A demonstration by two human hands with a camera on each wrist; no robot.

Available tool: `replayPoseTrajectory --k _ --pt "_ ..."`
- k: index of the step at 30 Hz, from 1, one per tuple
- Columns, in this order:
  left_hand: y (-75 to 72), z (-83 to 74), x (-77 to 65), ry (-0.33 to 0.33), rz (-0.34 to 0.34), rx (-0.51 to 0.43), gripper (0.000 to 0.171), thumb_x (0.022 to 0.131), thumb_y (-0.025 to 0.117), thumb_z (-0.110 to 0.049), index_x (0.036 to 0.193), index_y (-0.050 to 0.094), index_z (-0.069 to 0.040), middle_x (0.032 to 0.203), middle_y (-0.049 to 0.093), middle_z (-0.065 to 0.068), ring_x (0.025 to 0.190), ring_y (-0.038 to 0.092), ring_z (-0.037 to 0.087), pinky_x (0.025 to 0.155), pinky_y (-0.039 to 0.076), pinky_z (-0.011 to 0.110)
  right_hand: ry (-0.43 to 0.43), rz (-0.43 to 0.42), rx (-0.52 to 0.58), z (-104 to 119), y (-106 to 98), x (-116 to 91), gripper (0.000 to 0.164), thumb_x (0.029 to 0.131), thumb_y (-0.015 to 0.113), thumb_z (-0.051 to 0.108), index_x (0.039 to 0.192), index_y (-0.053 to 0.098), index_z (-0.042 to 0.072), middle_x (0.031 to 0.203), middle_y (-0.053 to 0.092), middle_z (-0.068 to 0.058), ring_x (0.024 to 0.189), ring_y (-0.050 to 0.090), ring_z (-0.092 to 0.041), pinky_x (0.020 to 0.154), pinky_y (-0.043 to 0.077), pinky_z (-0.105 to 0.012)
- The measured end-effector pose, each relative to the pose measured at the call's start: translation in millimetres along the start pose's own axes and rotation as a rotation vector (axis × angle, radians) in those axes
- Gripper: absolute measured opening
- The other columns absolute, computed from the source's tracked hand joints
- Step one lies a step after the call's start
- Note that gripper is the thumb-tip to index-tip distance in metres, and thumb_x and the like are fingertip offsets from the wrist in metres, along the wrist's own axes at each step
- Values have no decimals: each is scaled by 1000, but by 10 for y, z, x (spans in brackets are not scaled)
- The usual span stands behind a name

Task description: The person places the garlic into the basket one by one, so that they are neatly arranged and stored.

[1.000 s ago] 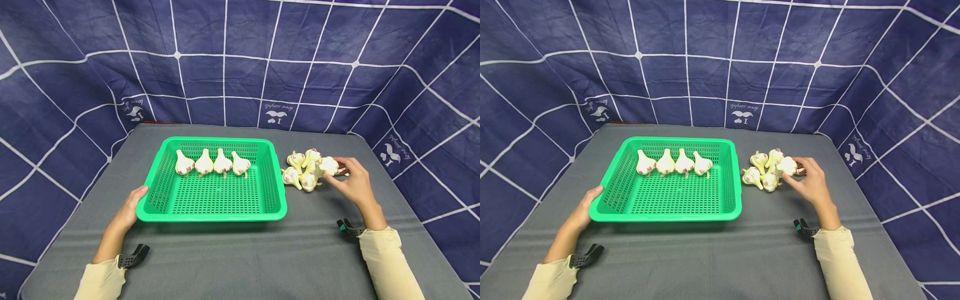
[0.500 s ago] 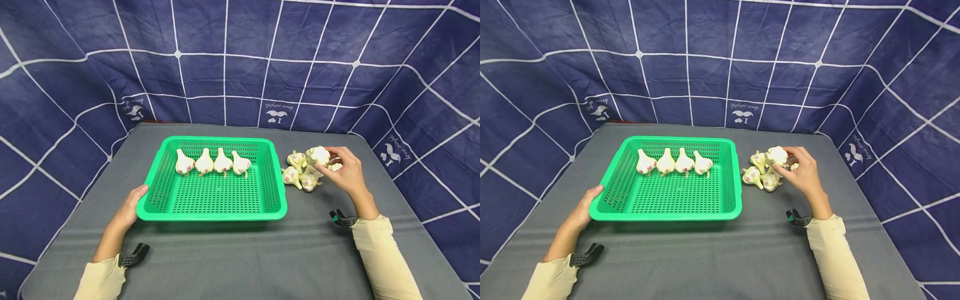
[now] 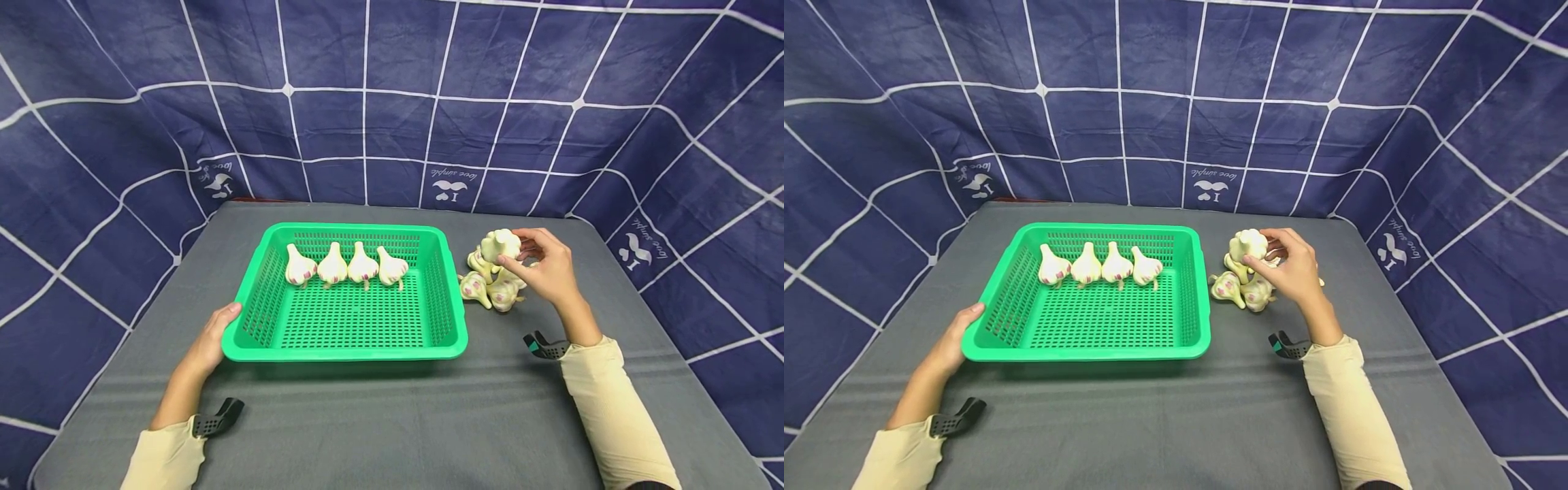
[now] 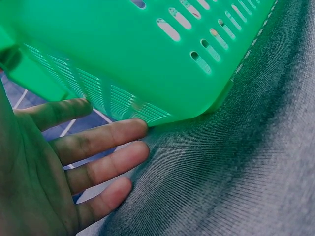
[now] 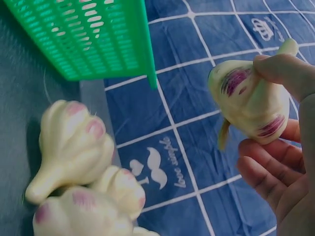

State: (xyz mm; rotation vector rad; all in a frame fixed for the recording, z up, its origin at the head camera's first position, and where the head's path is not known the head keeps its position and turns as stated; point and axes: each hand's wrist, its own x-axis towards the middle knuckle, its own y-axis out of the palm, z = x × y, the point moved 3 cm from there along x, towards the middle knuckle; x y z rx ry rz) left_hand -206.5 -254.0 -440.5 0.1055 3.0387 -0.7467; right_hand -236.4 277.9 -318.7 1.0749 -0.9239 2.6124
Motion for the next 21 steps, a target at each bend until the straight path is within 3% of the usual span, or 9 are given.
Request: replayPoseTrajectory --k 4,10,17,21 --pt "-1 6 5 19 -4 -9 66 104 23 -31 141 24 24 144 22 43 136 19 52 113 12 56 27 50 49 78 56 69 42 70 81 -14 108 63 -17 89 62 -21 72 61 -9 66 51 -16" --pt "-2 5 2 29 -2 -14 65 104 23 -30 140 26 24 144 24 43 136 20 51 114 13 55 159 163 140 107 141 146 36 79 75 -10 111 61 -17 89 64 -26 70 62 0 63 50 -14" --pt "-12 20 0 16 3 -10 67 105 23 -32 141 24 24 145 22 43 137 18 51 114 12 56 233 248 132 171 237 228 33 84 75 -1 112 63 -12 98 65 -21 75 63 -2 64 49 -15" --pt "-6 20 3 28 1 -18 65 105 23 -31 140 27 24 144 25 42 135 21 49 115 14 48 274 288 122 31 332 256 34 86 76 5 115 64 -8 99 66 -19 76 62 -4 65 48 -17"
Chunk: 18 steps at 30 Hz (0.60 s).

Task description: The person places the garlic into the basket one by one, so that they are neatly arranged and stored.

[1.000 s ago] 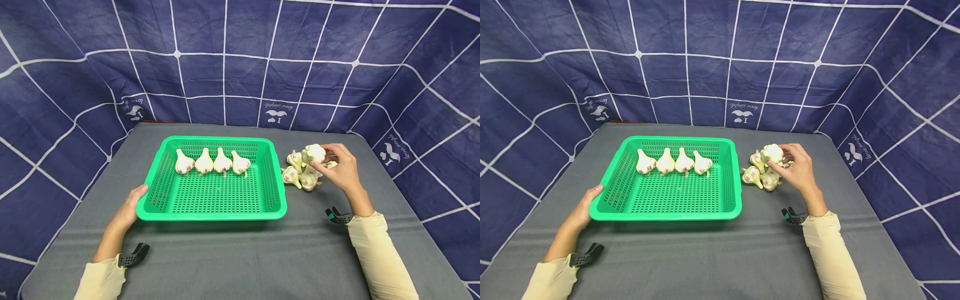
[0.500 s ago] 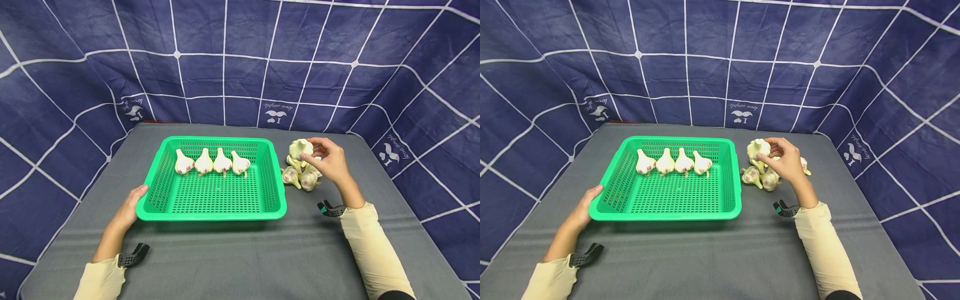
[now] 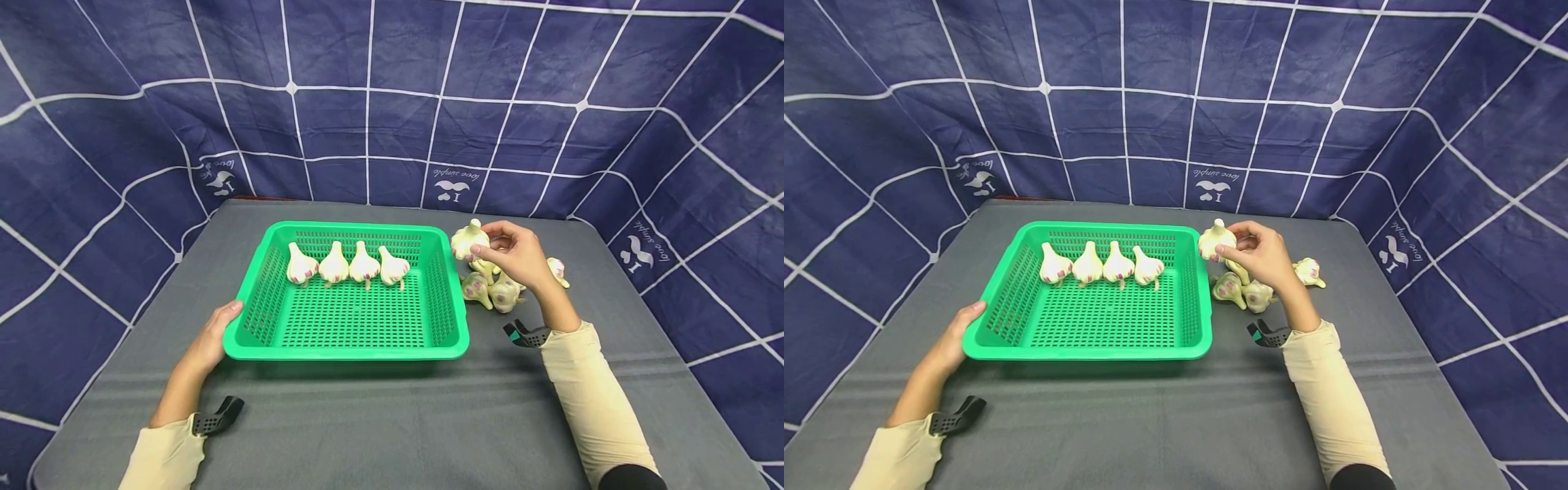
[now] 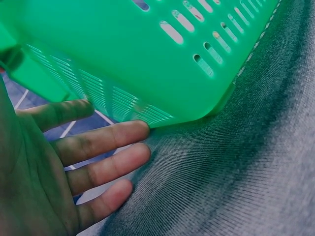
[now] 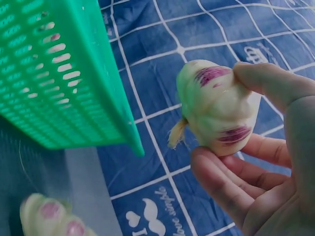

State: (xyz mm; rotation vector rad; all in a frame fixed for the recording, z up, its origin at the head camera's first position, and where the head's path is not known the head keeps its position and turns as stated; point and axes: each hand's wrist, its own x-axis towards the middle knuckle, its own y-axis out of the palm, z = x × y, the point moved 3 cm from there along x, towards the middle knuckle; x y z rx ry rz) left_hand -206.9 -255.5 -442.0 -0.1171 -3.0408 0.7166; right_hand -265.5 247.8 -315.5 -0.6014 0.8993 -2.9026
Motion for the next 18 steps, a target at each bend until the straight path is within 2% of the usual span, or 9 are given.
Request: replayPoseTrajectory --k 4,10,12,18 --pt "7 -15 2 8 -1 -9 65 105 24 -30 140 27 24 145 24 43 136 20 49 115 14 49 26 27 1 -101 53 75 36 87 77 14 117 65 -2 96 68 -12 76 63 -6 65 47 -19" --pt "5 -15 3 -10 3 1 66 104 23 -31 141 24 24 145 22 43 137 17 52 113 12 57 18 39 47 -27 136 140 35 85 80 21 112 68 3 77 69 -8 64 62 -9 54 44 -22" --pt "5 -7 5 -11 7 4 66 104 22 -31 141 24 24 145 21 43 137 17 52 113 12 58 15 52 58 4 184 164 34 85 80 22 110 68 2 76 69 -9 63 63 -10 54 44 -22" --pt "11 9 25 14 10 7 64 105 21 -30 140 28 23 144 26 43 133 23 49 113 16 49 -27 100 56 123 398 251 32 82 81 21 104 69 2 78 70 -10 65 65 -14 56 48 -24"
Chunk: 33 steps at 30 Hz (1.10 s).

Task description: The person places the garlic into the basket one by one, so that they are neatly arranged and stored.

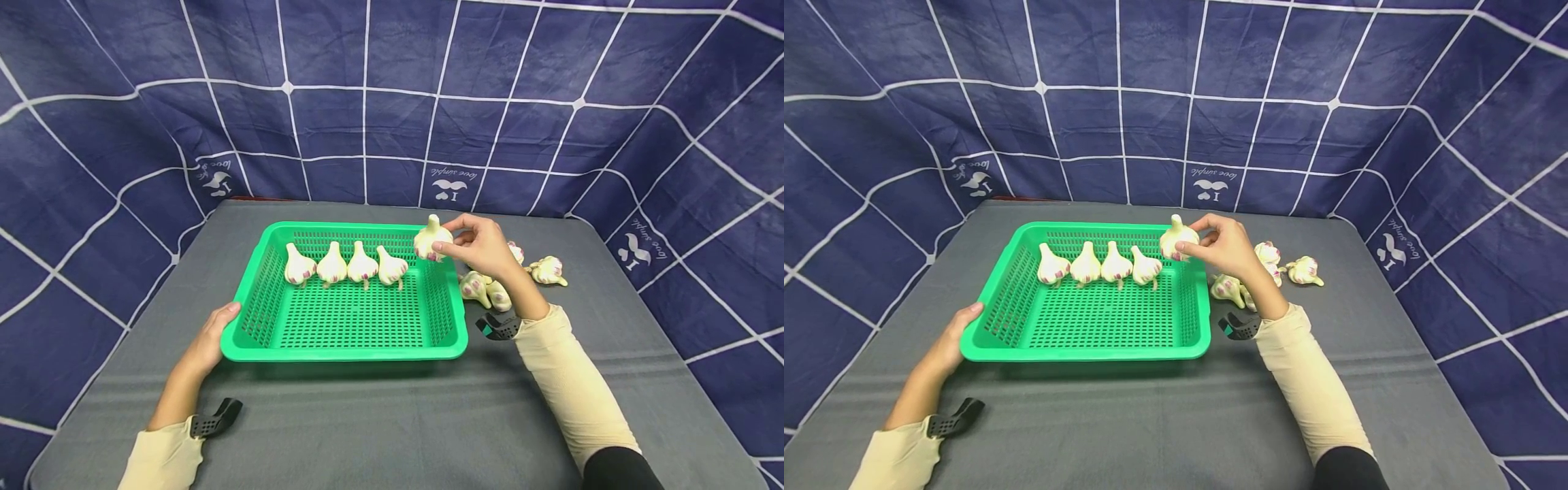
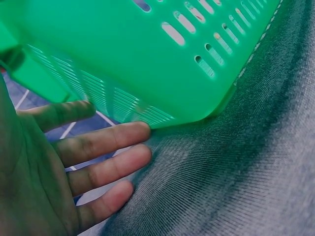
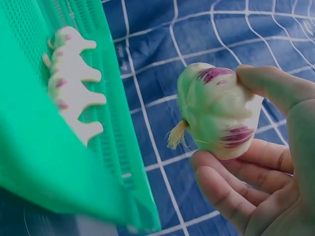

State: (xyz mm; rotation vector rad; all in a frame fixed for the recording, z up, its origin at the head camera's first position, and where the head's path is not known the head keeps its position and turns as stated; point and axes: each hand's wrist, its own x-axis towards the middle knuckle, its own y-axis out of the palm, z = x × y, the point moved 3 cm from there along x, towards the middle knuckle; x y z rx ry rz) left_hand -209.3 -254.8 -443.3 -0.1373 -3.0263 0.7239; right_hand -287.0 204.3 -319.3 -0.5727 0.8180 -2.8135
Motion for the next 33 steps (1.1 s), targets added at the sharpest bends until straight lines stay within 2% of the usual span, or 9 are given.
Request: replayPoseTrajectory --k 4,11,17,20,23,27,29,31,33 --pt "-6 -1 -11 -5 -5 -3 64 105 21 -31 140 30 22 141 31 41 128 28 43 111 20 39 -26 14 18 72 160 81 32 79 83 18 102 69 1 82 70 -11 65 64 -15 58 49 -25" --pt "-8 -19 -18 -14 6 -7 64 104 22 -30 140 29 23 142 28 42 131 25 47 112 16 55 -55 46 -7 162 347 175 42 84 80 22 119 64 5 111 67 -11 79 67 -20 69 53 -32" --pt "-4 -19 -14 -16 10 -11 64 104 21 -30 141 28 23 142 27 42 131 25 48 111 14 57 -48 69 -16 245 409 234 51 88 77 25 134 59 12 122 63 -15 87 66 -27 72 53 -39" --pt "-7 -11 -17 -10 3 0 63 105 21 -30 140 30 22 141 30 41 129 29 43 112 19 47 -40 98 3 266 458 266 53 89 75 23 138 57 14 128 60 -15 87 66 -27 70 51 -36" --pt "-12 -4 -18 29 -17 14 61 105 23 -28 137 37 22 134 41 38 120 42 20 105 27 24 -30 125 34 258 516 299 52 90 75 21 138 58 12 133 59 -12 82 66 -24 65 51 -32" --pt "-17 -7 -11 110 -43 -5 56 105 27 -25 127 47 22 110 60 12 96 43 -8 86 30 7 0 168 72 239 592 328 47 89 75 18 133 62 8 131 57 -11 73 64 -20 61 53 -30" --pt "-19 -15 -9 139 -48 -19 55 105 28 -24 124 49 22 103 59 -3 94 44 -10 84 31 7 12 184 76 239 622 340 46 89 75 17 131 62 6 128 57 -13 71 64 -19 60 53 -31" --pt "-19 -25 -8 160 -49 -31 54 105 28 -24 122 50 22 98 57 -16 92 45 -9 83 32 7 18 195 80 246 649 354 46 89 75 18 131 61 5 129 55 -14 72 64 -28 61 53 -31" --pt "-20 -33 -7 163 -52 -27 54 105 28 -24 123 50 22 100 59 -15 93 45 -9 84 32 7 27 200 94 268 670 369 47 89 75 18 131 61 5 131 54 -15 74 64 -36 61 53 -32"
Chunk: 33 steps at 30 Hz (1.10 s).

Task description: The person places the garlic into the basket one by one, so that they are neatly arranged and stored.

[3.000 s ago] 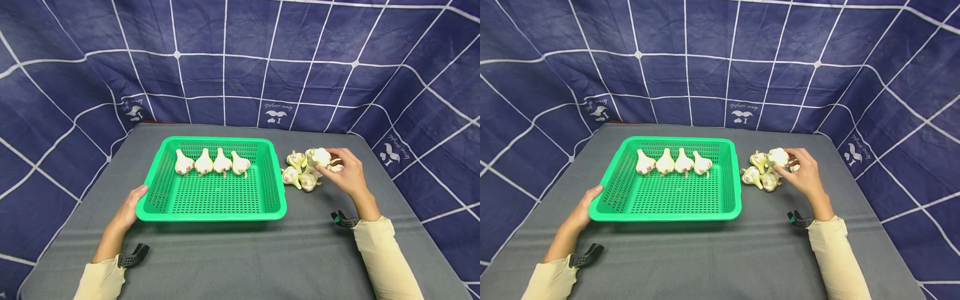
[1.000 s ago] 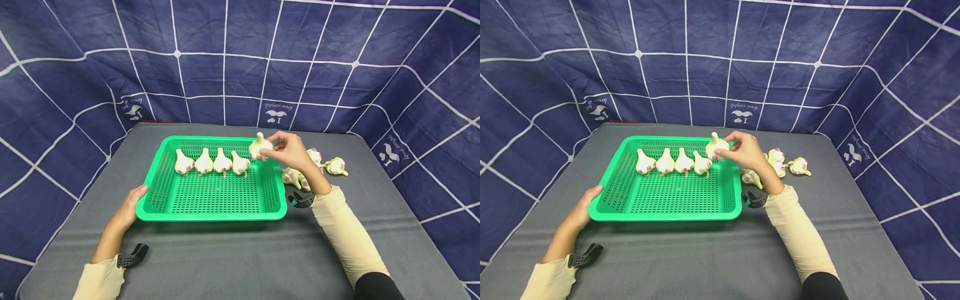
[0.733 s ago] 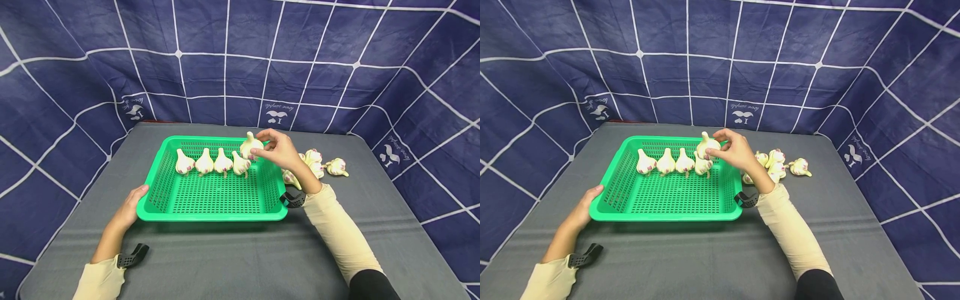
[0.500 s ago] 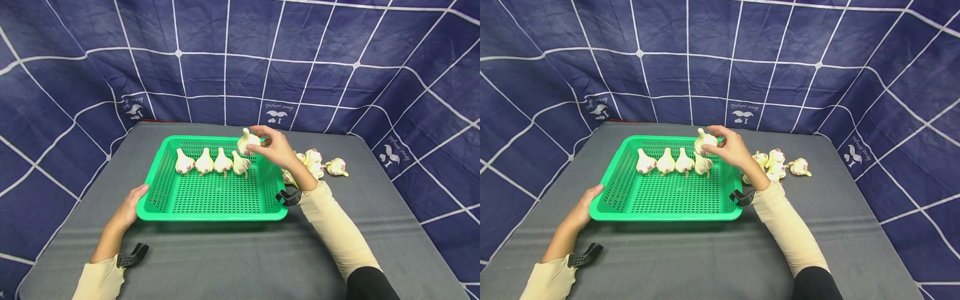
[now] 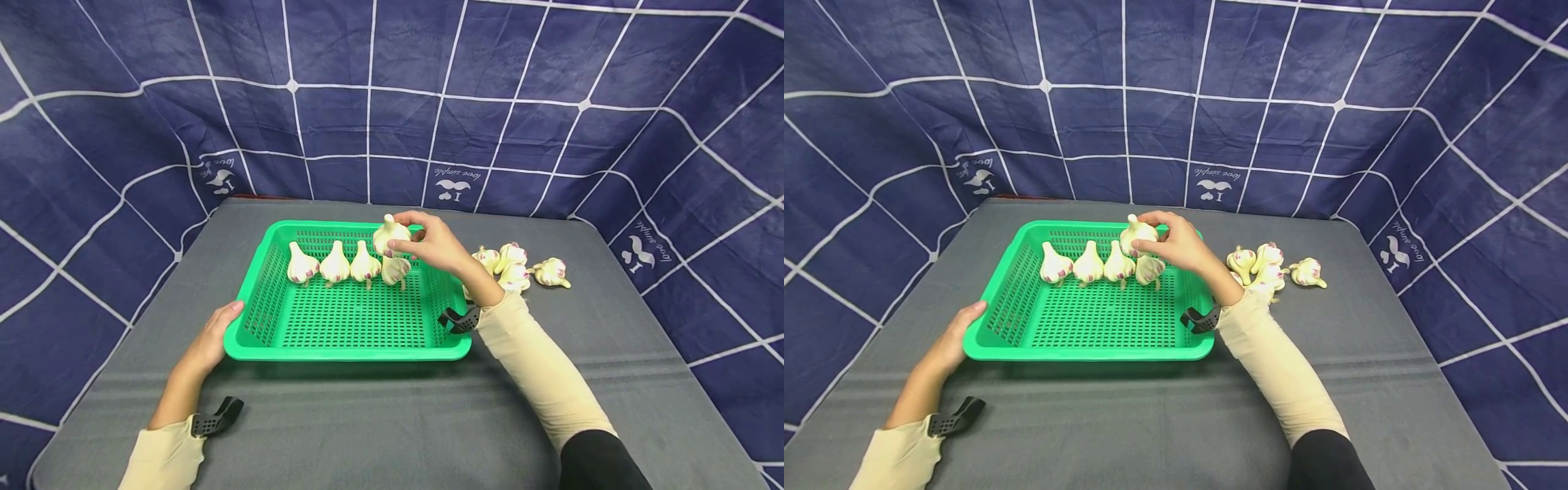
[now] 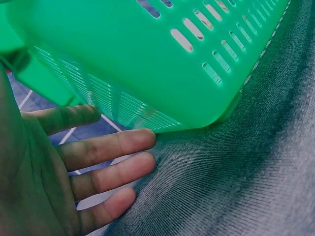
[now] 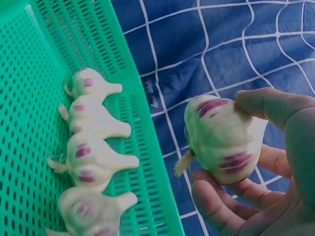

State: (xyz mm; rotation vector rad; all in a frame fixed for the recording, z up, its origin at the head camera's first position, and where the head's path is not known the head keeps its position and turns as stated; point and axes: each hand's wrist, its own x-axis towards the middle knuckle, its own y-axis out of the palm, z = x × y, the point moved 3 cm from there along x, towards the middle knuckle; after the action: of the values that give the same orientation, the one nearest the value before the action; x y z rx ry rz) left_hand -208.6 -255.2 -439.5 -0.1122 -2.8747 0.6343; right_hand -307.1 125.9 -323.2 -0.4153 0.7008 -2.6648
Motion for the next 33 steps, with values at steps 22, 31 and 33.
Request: replayPoseTrajectory --k 22,31,33 --pt "3 1 -6 -165 59 54 62 105 22 -29 139 32 22 141 33 42 134 28 46 113 22 39 -23 187 255 87 352 166 52 84 73 1 132 54 -4 124 54 -18 88 66 -45 75 49 -64" --pt "-6 9 -6 -168 60 60 63 106 23 -30 140 31 22 142 32 42 134 29 44 113 22 38 -4 266 275 150 551 287 56 83 73 -1 134 51 -5 125 52 -19 91 66 -45 77 52 -60" --pt "-12 2 -15 -141 51 62 62 106 23 -30 138 36 22 139 39 40 128 39 30 107 25 22 18 270 283 151 596 316 55 84 74 1 134 51 -3 124 53 -18 92 68 -39 78 52 -58"
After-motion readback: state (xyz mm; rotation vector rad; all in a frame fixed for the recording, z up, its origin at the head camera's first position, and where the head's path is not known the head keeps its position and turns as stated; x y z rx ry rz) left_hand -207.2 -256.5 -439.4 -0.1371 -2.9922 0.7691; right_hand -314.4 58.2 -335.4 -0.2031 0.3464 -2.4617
